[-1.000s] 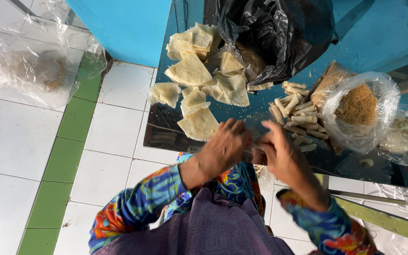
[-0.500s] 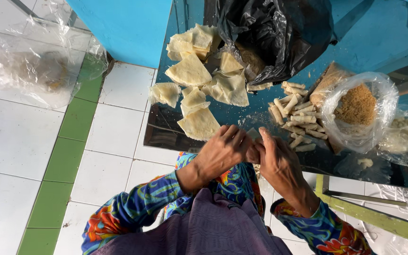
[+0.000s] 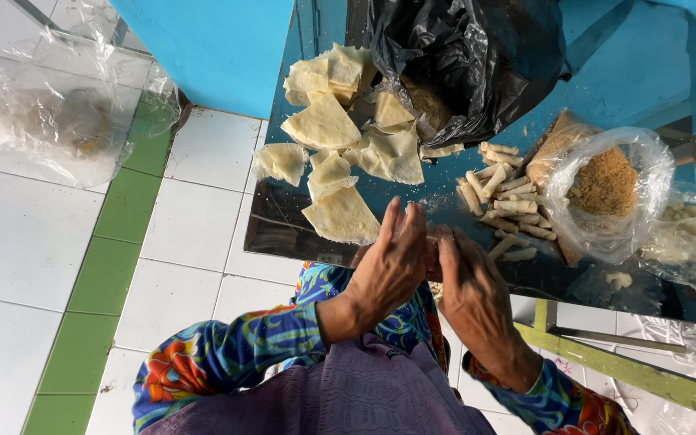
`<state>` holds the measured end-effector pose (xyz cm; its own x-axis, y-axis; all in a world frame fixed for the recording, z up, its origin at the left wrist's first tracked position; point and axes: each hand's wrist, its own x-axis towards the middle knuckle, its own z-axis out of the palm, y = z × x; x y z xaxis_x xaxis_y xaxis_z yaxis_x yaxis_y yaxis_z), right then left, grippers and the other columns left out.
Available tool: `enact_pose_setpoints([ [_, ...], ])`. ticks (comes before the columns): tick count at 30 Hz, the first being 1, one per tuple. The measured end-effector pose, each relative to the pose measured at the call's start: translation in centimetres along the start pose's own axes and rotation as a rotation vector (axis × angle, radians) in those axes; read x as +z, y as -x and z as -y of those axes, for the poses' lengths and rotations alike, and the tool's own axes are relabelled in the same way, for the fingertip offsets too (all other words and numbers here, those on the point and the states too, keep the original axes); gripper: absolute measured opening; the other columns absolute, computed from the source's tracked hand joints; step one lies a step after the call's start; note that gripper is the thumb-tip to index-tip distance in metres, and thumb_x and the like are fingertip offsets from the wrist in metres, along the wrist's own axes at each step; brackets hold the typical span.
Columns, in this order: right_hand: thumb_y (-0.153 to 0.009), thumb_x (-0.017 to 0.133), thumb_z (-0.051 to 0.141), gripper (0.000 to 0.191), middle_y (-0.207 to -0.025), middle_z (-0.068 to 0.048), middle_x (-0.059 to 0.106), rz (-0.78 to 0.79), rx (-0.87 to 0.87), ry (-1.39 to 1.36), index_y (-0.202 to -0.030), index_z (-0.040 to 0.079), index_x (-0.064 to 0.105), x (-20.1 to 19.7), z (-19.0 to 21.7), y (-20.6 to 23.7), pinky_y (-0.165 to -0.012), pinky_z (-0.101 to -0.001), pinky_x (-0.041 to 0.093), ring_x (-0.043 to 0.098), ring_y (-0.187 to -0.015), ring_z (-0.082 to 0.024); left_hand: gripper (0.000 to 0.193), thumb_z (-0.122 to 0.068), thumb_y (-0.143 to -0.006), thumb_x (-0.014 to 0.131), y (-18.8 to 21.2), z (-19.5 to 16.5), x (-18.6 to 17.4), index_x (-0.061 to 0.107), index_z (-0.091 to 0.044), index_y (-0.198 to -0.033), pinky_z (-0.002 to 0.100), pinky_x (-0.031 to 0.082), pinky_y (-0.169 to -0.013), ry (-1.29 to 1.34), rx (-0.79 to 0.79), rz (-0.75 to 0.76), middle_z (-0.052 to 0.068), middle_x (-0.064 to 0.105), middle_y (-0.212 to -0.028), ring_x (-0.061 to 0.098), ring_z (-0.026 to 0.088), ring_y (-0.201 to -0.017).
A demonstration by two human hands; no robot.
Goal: The person sits at a metal table and rolls pieces of pale dough between their fingers to form cylindrical sticks, placing each finished stick in a growing pile next to a bag of brown powder. They repeatedly take flat dough pieces from the table, twist and roll them by hand, and set the rolled sticks aside.
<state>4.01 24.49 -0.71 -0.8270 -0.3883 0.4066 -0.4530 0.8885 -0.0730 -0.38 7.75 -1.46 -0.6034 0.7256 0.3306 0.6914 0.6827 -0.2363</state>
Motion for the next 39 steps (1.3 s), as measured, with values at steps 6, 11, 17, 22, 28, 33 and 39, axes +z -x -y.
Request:
enact_pose_setpoints([
  [6,-0.084,0.058,-0.006,0.071,-0.138,-0.031,0.060,0.126,0.031,-0.184,-0.150,-0.006,0.035,-3.3,-1.7,-3.5,-0.115,-0.0482,0.036,0.052,-0.135,-0.041,0.059,-0.035,-0.091,0.056,-0.4,3.3,-0.1,0.059,-0.002,-0.140,0.057,0.026,-0.118,0.159,-0.251,-0.166,0.014,0.053,-0.149,0.044,0.029,-0.139],
  [11,-0.088,0.072,0.003,0.066,-0.110,-0.014,0.073,0.068,0.109,-0.229,-0.148,0.000,0.044,-2.0,-1.2,-4.9,-0.094,-0.0458,0.046,0.065,-0.104,-0.031,0.038,-0.030,-0.092,0.069,6.4,5.4,-0.9,0.065,-0.004,-0.119,0.057,0.035,-0.103,0.385,-0.375,-0.009,0.011,0.059,-0.120,0.051,0.029,-0.120],
  [17,-0.100,0.070,-0.002,0.052,-0.099,-0.014,0.071,-0.146,0.128,-0.194,-0.146,-0.002,0.046,-1.6,-5.3,-3.3,-0.085,-0.0398,0.054,0.067,-0.090,-0.027,0.038,-0.013,-0.080,0.069,5.7,6.0,1.3,0.066,-0.004,-0.117,0.047,0.044,-0.101,0.332,-0.178,-0.199,0.009,0.063,-0.116,0.054,0.028,-0.116],
  [22,-0.101,0.067,-0.009,0.051,-0.113,-0.019,0.071,-0.111,0.174,0.082,-0.148,-0.005,0.046,-3.2,-8.1,-3.4,-0.084,-0.0418,0.056,0.068,-0.101,-0.034,0.039,-0.013,-0.082,0.068,2.2,0.0,0.9,0.066,-0.002,-0.120,0.043,0.046,-0.095,0.388,-0.051,-0.233,0.012,0.065,-0.118,0.056,0.028,-0.111],
  [28,-0.101,0.068,-0.005,0.036,-0.130,-0.020,0.069,-0.198,0.331,-0.323,-0.134,0.002,0.056,-4.4,-3.3,-1.1,-0.089,-0.0358,0.060,0.072,-0.110,-0.029,0.027,-0.019,-0.091,0.071,5.0,1.0,0.7,0.065,-0.004,-0.112,0.041,0.046,-0.090,0.545,-0.183,-0.281,0.010,0.066,-0.112,0.060,0.027,-0.103],
  [33,-0.088,0.074,0.004,0.048,-0.106,-0.014,0.073,-0.019,0.083,-0.429,-0.133,0.001,0.056,-1.0,-0.9,-0.6,-0.079,-0.0381,0.058,0.073,-0.095,-0.030,0.026,-0.021,-0.095,0.072,5.2,1.8,-0.2,0.065,-0.005,-0.114,0.039,0.047,-0.089,0.633,-0.262,-0.300,0.007,0.065,-0.112,0.061,0.025,-0.101],
  [39,-0.096,0.063,0.004,0.045,-0.101,-0.012,0.078,0.157,0.372,-0.548,-0.138,0.003,0.048,-1.5,-1.2,-1.5,-0.074,-0.0362,0.059,0.077,-0.091,-0.026,0.031,-0.011,-0.089,0.071,4.5,1.6,-1.1,0.065,-0.006,-0.119,0.038,0.048,-0.088,0.665,-0.205,-0.319,0.008,0.062,-0.121,0.061,0.025,-0.103],
])
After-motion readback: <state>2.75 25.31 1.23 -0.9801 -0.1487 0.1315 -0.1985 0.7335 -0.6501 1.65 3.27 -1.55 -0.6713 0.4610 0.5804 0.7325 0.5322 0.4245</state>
